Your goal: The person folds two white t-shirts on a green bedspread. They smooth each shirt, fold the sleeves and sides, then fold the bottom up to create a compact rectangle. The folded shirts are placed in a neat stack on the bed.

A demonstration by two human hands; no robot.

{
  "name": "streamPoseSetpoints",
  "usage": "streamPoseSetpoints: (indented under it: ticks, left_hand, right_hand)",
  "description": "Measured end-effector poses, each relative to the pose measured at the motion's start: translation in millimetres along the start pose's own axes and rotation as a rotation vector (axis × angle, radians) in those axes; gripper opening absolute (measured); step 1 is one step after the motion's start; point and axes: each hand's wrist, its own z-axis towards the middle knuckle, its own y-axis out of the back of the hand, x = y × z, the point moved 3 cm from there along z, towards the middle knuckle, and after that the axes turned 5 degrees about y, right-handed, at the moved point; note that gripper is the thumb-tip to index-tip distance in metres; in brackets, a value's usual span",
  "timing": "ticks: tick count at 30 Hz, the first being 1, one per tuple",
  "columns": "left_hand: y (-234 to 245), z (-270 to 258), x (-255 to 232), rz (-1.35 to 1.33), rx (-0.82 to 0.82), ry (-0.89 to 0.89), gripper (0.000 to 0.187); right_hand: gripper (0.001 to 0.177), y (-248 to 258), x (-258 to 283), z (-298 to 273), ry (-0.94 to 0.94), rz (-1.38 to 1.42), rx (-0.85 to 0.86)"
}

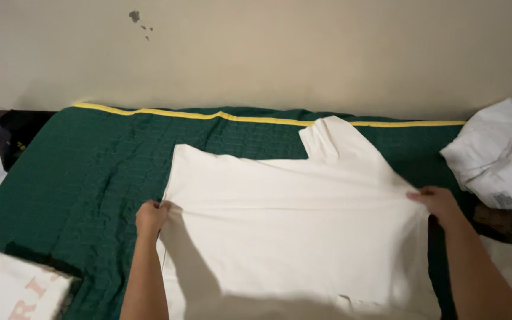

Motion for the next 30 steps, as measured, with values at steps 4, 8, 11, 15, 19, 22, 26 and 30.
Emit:
streamPoseSetpoints:
  ticks: [4, 8, 11, 15, 19, 22, 26, 30]
  left_hand:
    - [-7.6, 30.8, -17.2, -0.042, 0.015, -0.138, 0.051]
    - [-32.4, 73.4, -57.4, -0.227, 0.018, -0.268, 0.059]
    - [-46.0, 83.9, -88.7, -0.220, -0.033, -0.261, 0.057]
    - [-46.3, 78.9, -124.9, -0.284, -0.013, -0.054, 0.062]
    - [-40.9, 75.7, -139.1, -0.252, -0.020, -0.001, 0.063]
    - [-46.0, 92.6, -147.5, -0.364, 0.006, -0.122, 0.049]
    - [-25.2, 138.0, -170.5, -0.652, 0.095, -0.178, 0.039]
    - [19.9, 147.2, -220.1, -0.335, -0.028, -0.295, 0.038]
  right_hand:
    - [0.058, -8.9, 24.5, 22.6, 0.099, -0.187, 0.141]
    - [0.047, -36.5, 77.5, 51.0, 0.283, -0.081, 0.089]
    - [0.043, -65.9, 110.9, 62.5, 0.276, 0.073, 0.030]
    - [0.053, -96.1, 147.0, 79.5, 0.367, 0.097, -0.056]
    - [0.061, -110.6, 155.8, 86.8, 0.321, 0.154, 0.052]
    - [0.060, -91.6, 158.0, 89.3, 0.310, 0.204, 0.066]
    - [0.059, -32.1, 170.9, 103.5, 0.244, 0.126, -0.117]
    - [0.053, 4.3, 191.5, 122.8, 0.436, -0.005, -0.131]
